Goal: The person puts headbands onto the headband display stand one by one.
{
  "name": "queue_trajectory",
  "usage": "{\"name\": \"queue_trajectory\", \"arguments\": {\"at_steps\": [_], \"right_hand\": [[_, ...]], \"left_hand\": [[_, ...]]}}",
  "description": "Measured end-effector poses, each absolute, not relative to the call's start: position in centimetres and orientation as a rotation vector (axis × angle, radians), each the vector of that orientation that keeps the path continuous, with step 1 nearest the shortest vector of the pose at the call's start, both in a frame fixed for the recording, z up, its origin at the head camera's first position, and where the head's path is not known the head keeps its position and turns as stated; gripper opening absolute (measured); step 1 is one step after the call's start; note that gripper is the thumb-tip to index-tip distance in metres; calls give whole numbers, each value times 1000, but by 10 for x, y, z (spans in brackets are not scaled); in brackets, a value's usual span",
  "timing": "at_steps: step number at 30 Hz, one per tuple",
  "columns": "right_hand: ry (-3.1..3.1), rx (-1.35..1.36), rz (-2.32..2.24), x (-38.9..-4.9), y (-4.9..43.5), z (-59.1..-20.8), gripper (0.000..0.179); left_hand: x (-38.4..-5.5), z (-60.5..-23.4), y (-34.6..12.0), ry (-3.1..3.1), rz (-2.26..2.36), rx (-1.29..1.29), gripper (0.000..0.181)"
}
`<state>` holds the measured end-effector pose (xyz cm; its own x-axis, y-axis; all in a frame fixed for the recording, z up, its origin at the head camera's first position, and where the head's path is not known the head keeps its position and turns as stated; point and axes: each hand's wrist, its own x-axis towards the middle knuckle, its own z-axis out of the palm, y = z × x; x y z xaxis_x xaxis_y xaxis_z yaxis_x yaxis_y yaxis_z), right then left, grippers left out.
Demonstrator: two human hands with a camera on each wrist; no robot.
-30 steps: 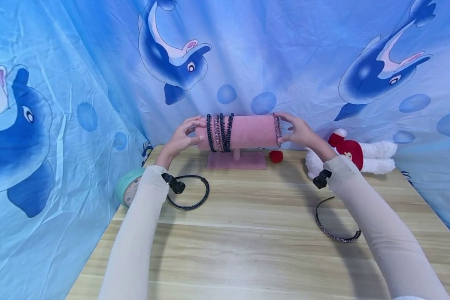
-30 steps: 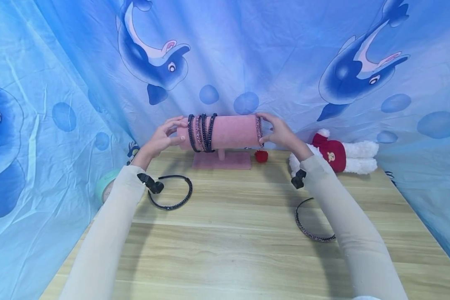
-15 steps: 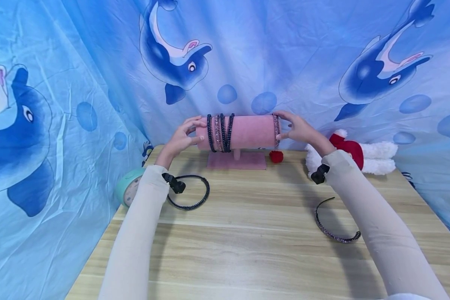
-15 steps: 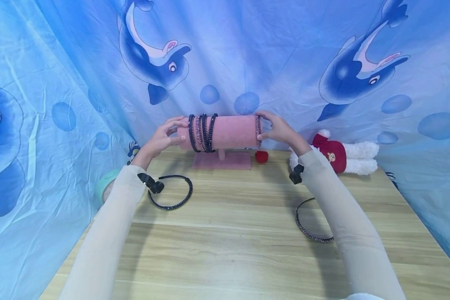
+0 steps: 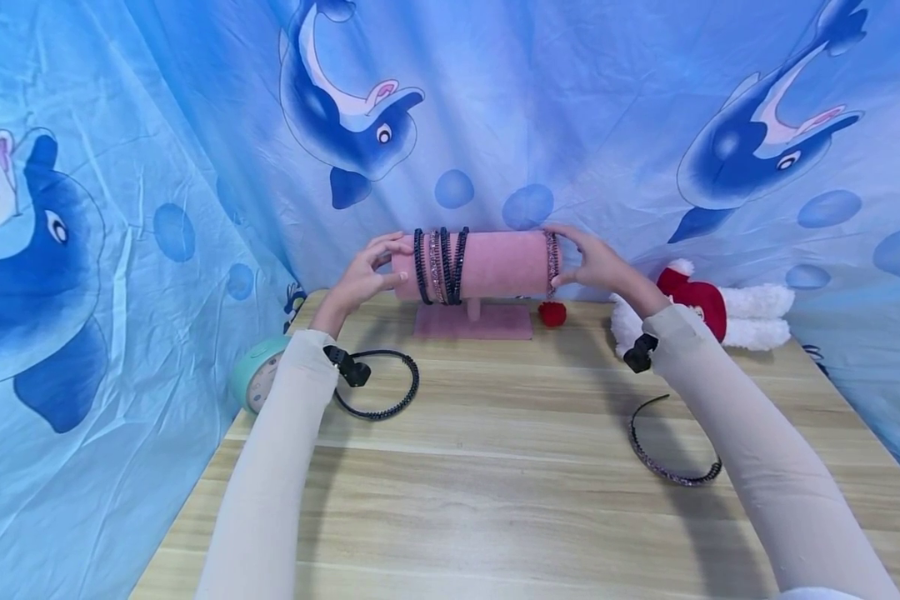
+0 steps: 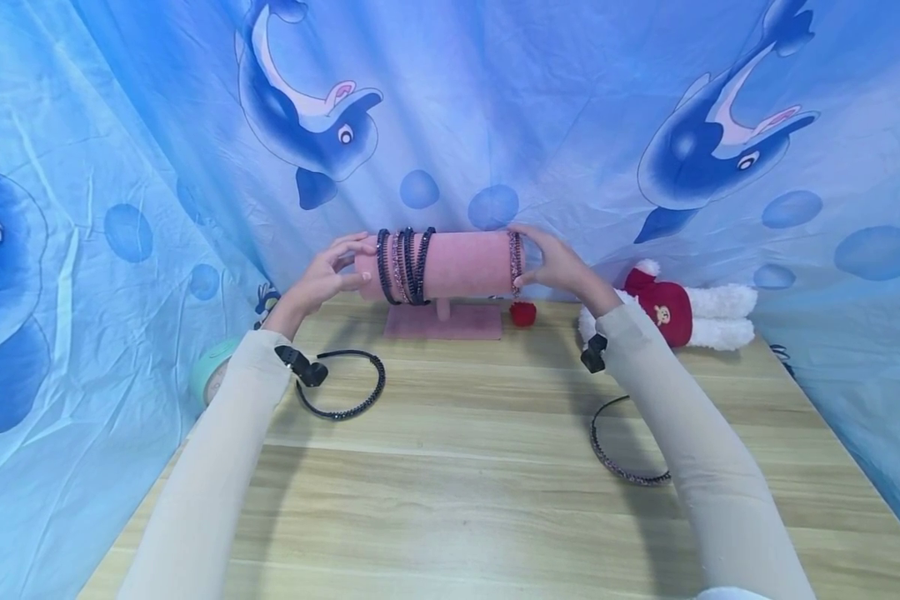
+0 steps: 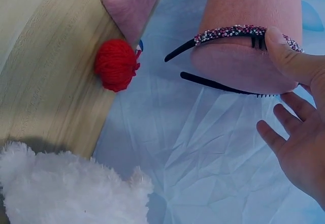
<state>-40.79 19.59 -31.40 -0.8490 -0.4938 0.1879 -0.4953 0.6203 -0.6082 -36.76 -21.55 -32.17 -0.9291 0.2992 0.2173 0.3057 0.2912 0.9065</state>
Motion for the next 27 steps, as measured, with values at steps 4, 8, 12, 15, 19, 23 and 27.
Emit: {"name": "queue_trajectory", "arguments": {"at_steps": [4, 8, 12, 15, 19, 23, 27], "right_hand": [[-2822, 850, 1059, -409, 195, -314, 94], [-2827, 838, 1052, -409, 194, -312, 94], [-2828, 830, 1034, -410, 193, -311, 94], [-2832, 816, 1034, -411, 191, -311, 95], [-2841, 782, 1051, -411, 189, -311, 97], [-2837, 772, 1029, -411, 185, -310, 95], [-2832, 804, 967, -409, 179, -309, 91]], "left_hand": [[-368, -322, -215, -2507, -1779, -594, 44], [-368, -322, -215, -2509, -1776, -595, 45], [-368, -322, -215, -2517, -1772, -593, 45], [-368, -322, -216, -2520, -1764, -600, 44], [-368, -322, -216, -2524, -1752, -602, 44], [-368, -321, -216, -2537, -1735, -594, 44], [-367, -320, -215, -2547, -1729, -591, 44]]}}
